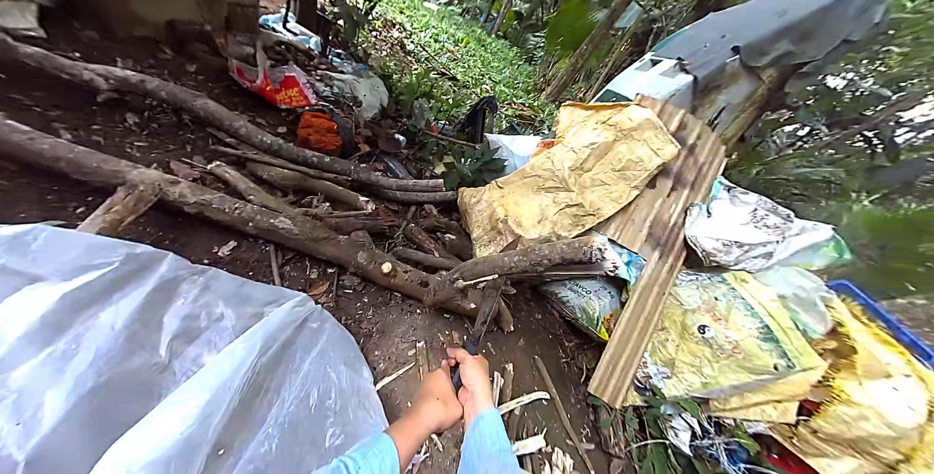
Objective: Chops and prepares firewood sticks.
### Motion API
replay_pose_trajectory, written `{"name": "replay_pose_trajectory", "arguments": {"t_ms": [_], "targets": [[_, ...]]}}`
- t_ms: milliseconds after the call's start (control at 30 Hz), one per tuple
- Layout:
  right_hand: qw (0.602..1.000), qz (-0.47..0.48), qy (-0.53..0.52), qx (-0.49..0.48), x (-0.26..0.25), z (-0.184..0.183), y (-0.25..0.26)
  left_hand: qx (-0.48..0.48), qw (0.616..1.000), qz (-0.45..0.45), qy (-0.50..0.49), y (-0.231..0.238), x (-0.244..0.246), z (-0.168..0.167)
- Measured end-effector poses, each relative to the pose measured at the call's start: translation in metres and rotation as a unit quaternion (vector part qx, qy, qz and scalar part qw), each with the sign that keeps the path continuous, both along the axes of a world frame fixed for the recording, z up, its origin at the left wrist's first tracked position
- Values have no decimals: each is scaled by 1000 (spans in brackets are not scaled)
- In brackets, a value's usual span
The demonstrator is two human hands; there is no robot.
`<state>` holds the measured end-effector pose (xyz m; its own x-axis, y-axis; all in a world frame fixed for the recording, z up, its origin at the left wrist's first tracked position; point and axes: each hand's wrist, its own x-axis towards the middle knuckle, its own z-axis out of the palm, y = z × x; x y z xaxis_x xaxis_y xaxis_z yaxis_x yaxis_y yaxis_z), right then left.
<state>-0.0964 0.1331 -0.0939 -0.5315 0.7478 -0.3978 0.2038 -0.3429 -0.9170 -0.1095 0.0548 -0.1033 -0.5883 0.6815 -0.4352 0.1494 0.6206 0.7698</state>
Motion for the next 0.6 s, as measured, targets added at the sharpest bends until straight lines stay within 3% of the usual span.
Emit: {"name": "replay_pose_trajectory", "arguments": {"t_ms": [100, 200, 333, 433, 533, 600], "targets": [[998, 5, 40, 56, 22, 35, -1, 51, 998, -1, 25, 0, 18, 31], [980, 19, 102, 170, 41, 110, 4, 130, 988, -15, 77, 7, 27, 104], [925, 1, 229, 304, 54, 213, 21, 276, 941, -65, 183, 18, 26, 206], [878, -40, 316, 359, 50, 260, 29, 330, 904, -113, 248, 29, 15, 252], [864, -61, 316, 387, 37, 248, 31, 353, 895, -117, 245, 37, -1, 238], [895, -55, 188, 401, 23, 187, 23, 357, 915, -64, 179, 39, -13, 168]]}}
